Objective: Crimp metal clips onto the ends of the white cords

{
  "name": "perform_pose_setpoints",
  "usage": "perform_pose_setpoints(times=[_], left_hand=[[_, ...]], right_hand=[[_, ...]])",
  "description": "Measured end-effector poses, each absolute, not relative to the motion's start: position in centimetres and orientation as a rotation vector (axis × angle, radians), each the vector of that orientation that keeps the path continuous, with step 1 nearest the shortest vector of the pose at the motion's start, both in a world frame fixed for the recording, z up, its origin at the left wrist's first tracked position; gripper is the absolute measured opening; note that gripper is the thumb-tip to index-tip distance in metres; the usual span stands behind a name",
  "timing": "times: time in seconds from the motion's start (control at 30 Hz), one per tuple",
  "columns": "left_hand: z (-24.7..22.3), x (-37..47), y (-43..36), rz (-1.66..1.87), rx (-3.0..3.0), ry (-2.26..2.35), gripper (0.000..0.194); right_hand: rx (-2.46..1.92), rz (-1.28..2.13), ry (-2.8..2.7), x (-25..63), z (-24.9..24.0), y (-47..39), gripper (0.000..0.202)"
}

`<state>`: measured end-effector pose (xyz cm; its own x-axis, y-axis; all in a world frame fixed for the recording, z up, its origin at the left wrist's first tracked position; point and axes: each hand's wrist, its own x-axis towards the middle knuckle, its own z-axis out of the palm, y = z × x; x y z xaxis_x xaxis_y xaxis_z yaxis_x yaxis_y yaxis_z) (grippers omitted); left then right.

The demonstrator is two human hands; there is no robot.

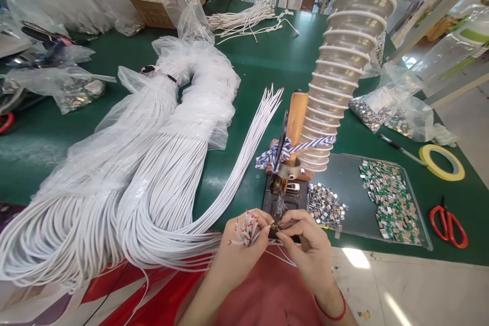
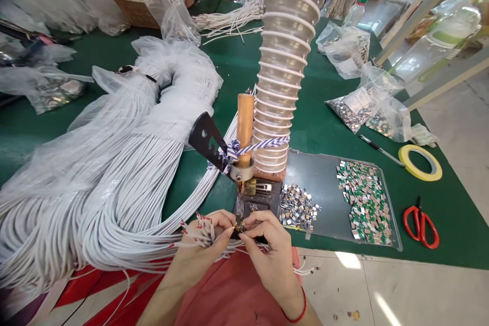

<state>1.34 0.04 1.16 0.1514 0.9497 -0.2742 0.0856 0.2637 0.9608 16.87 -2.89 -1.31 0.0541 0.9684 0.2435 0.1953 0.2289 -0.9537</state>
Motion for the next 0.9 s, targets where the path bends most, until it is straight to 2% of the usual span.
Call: perform_pose_setpoints(times=[0.4,0.63,0.9], left_hand=[[0.4,0.9,-1.7,0.793,1.211,1.218,0.015],[0.1,0.2,-3.1,0.711,1.241,1.025,0.018],[-0.3,-0.3,-4.3,0.774,1.109,0.814,0.033]], right_hand=[[-1.215,0.985,-1.442,17.8,-1.5,-4.8,0.015],[-1.233,1.108,-1.473,18.2,-1.0,-6.5,0.01],[-1.134,1.295,-1.366,18.3,-0.2,-6.9,0.01]])
